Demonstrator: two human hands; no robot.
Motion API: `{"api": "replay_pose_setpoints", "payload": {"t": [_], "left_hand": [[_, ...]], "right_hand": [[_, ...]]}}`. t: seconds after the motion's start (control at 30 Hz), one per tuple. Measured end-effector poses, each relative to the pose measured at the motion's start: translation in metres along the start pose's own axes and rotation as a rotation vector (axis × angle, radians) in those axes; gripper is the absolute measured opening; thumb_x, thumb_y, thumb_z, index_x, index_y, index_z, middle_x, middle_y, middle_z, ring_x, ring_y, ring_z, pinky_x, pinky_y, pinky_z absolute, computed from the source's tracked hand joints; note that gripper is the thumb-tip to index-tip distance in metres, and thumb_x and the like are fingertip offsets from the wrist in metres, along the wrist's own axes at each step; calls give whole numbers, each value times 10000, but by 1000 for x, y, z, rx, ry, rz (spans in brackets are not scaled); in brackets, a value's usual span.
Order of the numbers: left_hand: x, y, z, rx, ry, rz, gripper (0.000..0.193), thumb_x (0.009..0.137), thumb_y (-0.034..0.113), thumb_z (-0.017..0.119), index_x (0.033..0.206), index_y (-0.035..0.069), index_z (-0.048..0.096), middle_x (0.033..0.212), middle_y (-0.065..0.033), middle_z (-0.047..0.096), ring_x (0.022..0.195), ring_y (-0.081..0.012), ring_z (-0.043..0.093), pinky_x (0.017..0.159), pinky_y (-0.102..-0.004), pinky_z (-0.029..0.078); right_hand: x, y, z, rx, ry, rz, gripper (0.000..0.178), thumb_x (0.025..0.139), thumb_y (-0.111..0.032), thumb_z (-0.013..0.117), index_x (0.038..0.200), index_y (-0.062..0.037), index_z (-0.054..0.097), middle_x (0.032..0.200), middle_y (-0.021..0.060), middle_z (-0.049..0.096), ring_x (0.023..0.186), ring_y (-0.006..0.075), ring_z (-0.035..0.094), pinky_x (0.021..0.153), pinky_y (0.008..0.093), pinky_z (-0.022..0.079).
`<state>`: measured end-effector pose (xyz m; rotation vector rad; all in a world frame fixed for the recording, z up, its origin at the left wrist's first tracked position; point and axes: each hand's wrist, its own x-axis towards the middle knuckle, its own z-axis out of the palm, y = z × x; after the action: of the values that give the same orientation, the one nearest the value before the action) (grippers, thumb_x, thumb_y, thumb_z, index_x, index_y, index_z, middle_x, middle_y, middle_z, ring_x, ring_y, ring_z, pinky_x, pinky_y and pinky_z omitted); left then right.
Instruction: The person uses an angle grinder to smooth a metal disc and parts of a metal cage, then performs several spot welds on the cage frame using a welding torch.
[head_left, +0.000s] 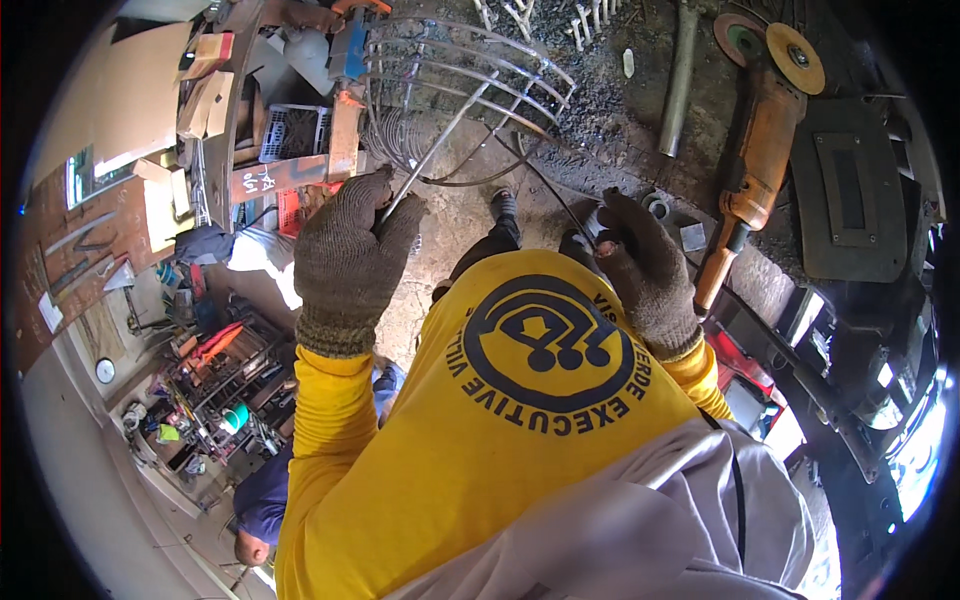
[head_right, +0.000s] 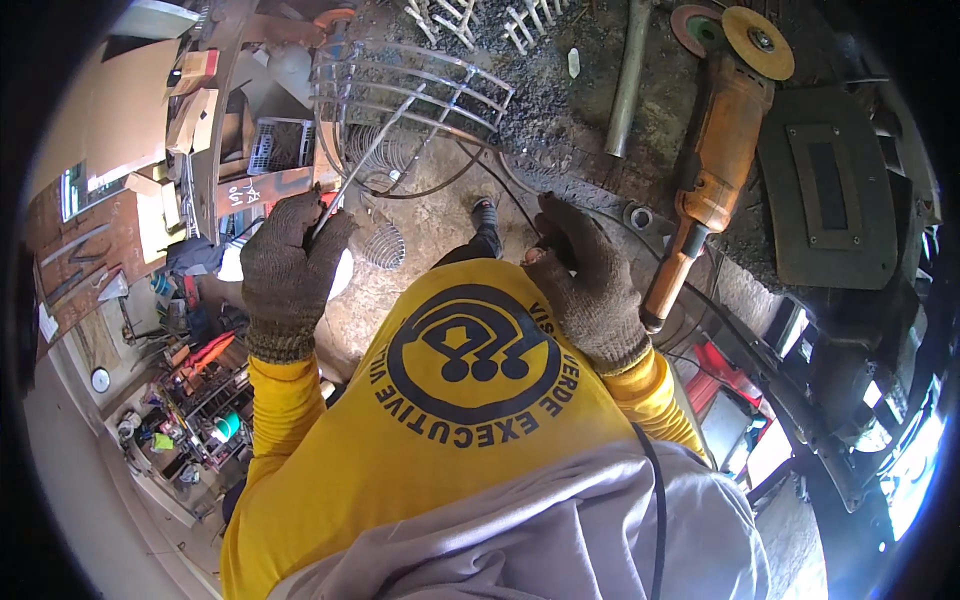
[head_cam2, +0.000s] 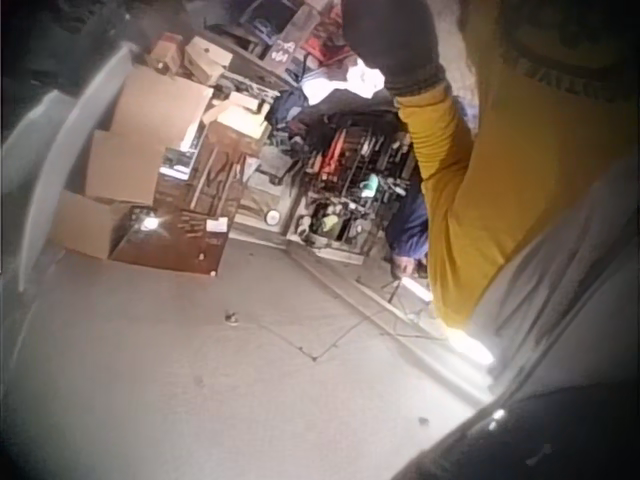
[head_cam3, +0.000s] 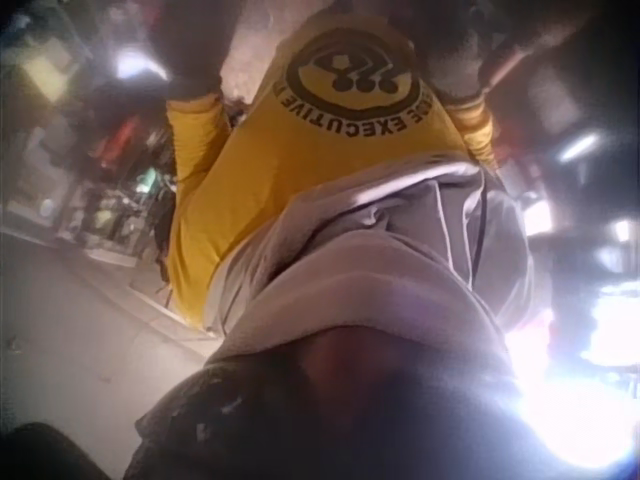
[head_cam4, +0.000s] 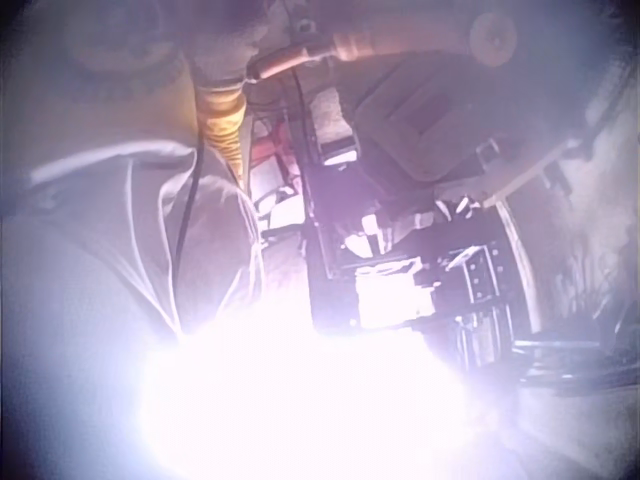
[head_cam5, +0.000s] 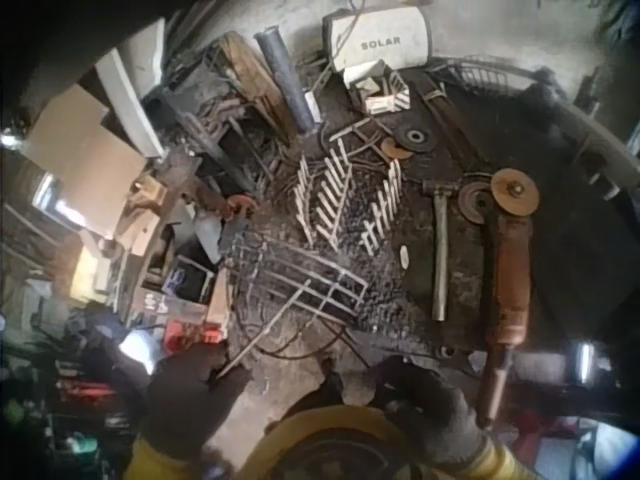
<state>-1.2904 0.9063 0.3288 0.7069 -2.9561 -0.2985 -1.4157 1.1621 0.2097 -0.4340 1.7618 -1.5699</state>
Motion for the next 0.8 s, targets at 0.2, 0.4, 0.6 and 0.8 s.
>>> {"api": "replay_pose_setpoints", "payload": {"t": [0.2, 0.4, 0.6, 0.8], "left_hand": [[-2, -3, 0, -5, -3, 21, 320, 823, 218, 803, 1046, 22, 683, 858, -117, 697, 686, -205, 682, 636, -305, 534], [-3, -2, 1, -38, 7, 19, 313, 834, 214, 789, 1040, 14, 662, 844, -118, 685, 682, -203, 677, 636, -309, 530], [-1, -5, 1, -26, 1, 31, 302, 830, 250, 788, 993, 34, 655, 854, -115, 687, 722, -240, 681, 665, -339, 529], [-3, -9, 5, -92, 19, 39, 332, 824, 312, 783, 995, 57, 657, 854, -117, 698, 752, -278, 694, 671, -374, 534]], "right_hand": [[-2, -3, -8, -35, -21, -51, 499, 920, -150, 689, 1365, 1, 520, 1091, 147, 659, 994, 202, 654, 894, 328, 517], [-9, -8, -12, -102, -15, -61, 500, 925, -148, 690, 1370, -1, 516, 1113, 152, 653, 1018, 200, 649, 904, 325, 516], [-32, -7, -7, 118, 188, -123, 462, 927, -87, 673, 1343, 43, 519, 1096, 137, 662, 977, 173, 651, 882, 297, 519], [-53, 0, -5, 82, 382, -236, 481, 909, -81, 696, 1340, 49, 528, 1122, 152, 656, 952, 183, 657, 868, 298, 524]]}}
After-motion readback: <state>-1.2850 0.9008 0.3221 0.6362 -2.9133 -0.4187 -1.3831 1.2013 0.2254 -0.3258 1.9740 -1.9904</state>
